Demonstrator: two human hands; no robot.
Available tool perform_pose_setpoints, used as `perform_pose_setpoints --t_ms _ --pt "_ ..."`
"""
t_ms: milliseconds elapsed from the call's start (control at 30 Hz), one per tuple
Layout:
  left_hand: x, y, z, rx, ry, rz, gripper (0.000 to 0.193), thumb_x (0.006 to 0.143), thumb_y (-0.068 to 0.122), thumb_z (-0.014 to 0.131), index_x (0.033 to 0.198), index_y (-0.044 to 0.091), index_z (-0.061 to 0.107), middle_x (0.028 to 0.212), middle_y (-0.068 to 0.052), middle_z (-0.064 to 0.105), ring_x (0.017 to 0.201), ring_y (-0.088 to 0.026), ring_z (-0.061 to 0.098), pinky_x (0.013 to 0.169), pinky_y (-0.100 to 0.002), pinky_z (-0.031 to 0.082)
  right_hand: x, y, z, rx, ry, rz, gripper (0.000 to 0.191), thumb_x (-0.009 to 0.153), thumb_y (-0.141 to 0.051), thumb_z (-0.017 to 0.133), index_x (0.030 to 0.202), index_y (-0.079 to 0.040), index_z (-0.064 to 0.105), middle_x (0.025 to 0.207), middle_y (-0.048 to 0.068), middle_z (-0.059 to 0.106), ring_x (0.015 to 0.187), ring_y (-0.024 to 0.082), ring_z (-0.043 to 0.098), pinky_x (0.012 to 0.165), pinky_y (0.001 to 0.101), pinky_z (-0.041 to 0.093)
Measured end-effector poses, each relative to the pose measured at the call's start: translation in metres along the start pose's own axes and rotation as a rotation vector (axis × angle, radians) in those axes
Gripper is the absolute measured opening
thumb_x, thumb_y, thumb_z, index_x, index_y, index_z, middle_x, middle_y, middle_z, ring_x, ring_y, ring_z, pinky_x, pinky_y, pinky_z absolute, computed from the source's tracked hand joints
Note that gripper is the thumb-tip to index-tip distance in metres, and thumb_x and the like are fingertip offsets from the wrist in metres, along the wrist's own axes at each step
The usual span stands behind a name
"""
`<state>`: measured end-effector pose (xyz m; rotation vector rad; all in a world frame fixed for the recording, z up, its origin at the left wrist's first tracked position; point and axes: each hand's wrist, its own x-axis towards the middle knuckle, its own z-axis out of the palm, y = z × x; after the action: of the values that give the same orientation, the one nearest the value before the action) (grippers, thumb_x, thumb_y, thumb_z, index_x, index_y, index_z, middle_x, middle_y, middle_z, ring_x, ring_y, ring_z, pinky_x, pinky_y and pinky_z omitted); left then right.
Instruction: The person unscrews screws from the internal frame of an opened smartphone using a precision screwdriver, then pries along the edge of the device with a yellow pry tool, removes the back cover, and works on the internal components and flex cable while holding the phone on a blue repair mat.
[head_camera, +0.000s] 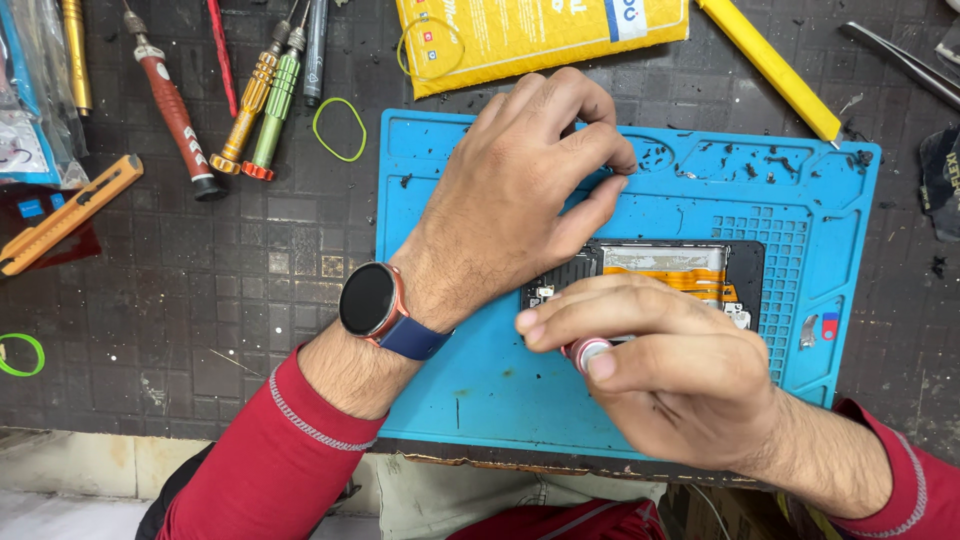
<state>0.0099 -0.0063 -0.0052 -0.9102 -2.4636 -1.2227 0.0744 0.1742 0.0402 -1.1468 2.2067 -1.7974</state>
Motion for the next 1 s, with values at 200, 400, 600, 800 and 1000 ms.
perform_pose_setpoints --t_ms 200,400,600,800,1000 --pt "0.0001 -0.0007 -0.0001 0.005 -0.004 0.013 0.013 0.094 0.014 0.078 0.103 0.011 0.068 0.113 -0.004 0.056 0.110 -0.025 0.058 0.094 -0.040 0.049 -0.0009 -0.0029 -0.0025 -0.137 -0.015 -0.071 0.030 0.092 0.007 0.074 0.108 -0.010 0.054 0.110 0.017 0.066 0.102 0.032 0.075 0.087 0.0411 0.066" --pt "0.0002 -0.0012 0.0009 0.015 -0.011 0.012 0.013 0.094 0.014 0.078 0.103 0.011 0.068 0.114 -0.004 0.056 0.110 -0.025 0.058 0.096 -0.040 0.049 -0.0019 0.0005 -0.0023 0.026 -0.045 -0.023 0.035 0.085 0.011 0.067 0.108 -0.007 0.047 0.114 0.022 0.067 0.105 0.036 0.074 0.085 0.0429 0.062" --pt "-0.0009 0.0009 -0.0020 0.012 -0.006 0.018 0.013 0.094 0.014 0.078 0.103 0.011 0.069 0.113 -0.005 0.056 0.110 -0.026 0.058 0.095 -0.040 0.048 -0.0011 -0.0047 -0.0015 -0.173 -0.032 -0.091 0.036 0.090 0.008 0.075 0.112 -0.011 0.053 0.110 0.015 0.066 0.103 0.031 0.074 0.086 0.0411 0.065" --pt "-0.0010 0.0019 -0.0024 0.009 0.001 0.016 0.013 0.094 0.014 0.078 0.102 0.011 0.069 0.113 -0.004 0.056 0.109 -0.025 0.058 0.095 -0.040 0.049 0.0013 -0.0048 -0.0015 -0.149 -0.040 -0.164 0.033 0.086 0.008 0.071 0.106 -0.007 0.050 0.113 0.019 0.064 0.103 0.035 0.070 0.087 0.0440 0.060" --pt "-0.0012 0.0013 -0.0015 0.011 -0.006 0.016 0.013 0.094 0.014 0.078 0.103 0.011 0.069 0.113 -0.005 0.056 0.110 -0.025 0.058 0.095 -0.040 0.049 -0.0043 -0.0039 -0.0021 -0.037 -0.006 0.004 0.028 0.089 0.016 0.061 0.100 -0.006 0.050 0.114 0.016 0.070 0.107 0.032 0.076 0.089 0.0418 0.066"
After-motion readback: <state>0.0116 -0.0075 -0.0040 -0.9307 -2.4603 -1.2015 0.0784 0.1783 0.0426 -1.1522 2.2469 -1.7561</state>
